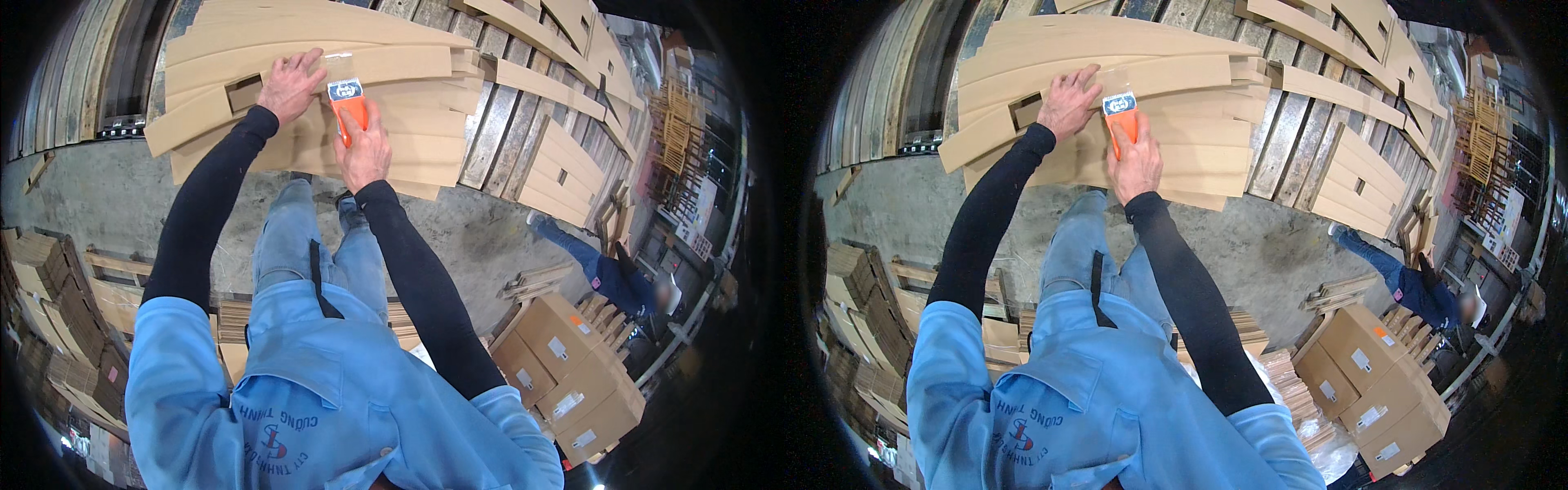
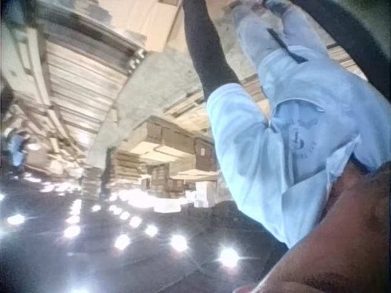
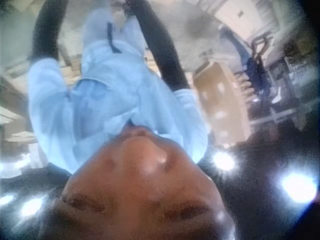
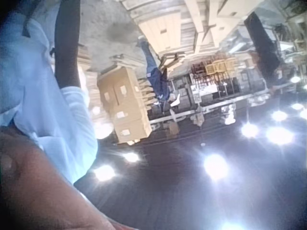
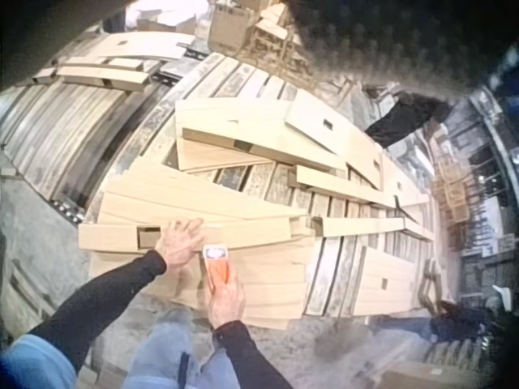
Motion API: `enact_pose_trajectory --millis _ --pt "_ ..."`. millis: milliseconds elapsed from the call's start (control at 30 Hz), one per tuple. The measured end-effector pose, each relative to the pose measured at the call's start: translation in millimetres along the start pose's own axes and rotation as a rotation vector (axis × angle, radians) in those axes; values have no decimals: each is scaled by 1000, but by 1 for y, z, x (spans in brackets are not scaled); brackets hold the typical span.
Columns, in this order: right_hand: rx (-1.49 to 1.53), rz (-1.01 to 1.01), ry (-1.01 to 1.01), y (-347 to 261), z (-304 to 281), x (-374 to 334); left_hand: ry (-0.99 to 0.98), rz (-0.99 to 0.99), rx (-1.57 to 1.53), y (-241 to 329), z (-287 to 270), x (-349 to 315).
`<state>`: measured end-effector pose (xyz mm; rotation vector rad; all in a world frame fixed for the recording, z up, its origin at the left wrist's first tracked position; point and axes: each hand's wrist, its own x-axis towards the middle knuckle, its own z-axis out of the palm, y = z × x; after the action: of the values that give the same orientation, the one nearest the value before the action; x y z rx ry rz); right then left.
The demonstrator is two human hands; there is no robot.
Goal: The person repeatedly picks up flat cardboard pieces, aligns them on a wooden pallet, and secures them with a handheld tape dispenser. The person works one piece at a time, folding and taping edges, then placing the finished unit aside. Other workers are visible in the background performing similar tasks.
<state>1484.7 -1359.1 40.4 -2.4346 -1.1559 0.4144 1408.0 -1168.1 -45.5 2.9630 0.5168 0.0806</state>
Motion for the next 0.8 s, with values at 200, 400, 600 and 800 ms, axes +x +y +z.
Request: enact_pose_trajectory --millis 200,400,600,800 --pt "-2 20 30 8 -1 -37 35 10 -4 3 3 1" --pt "-47 60 -56 0 3 -15 -4 53 29 -4 -12 4" --pt "-238 84 -195 -20 4 25 -62 -249 -24 25 -5 27" --pt "-193 102 -214 -8 -5 38 2 -172 -47 35 -4 40"
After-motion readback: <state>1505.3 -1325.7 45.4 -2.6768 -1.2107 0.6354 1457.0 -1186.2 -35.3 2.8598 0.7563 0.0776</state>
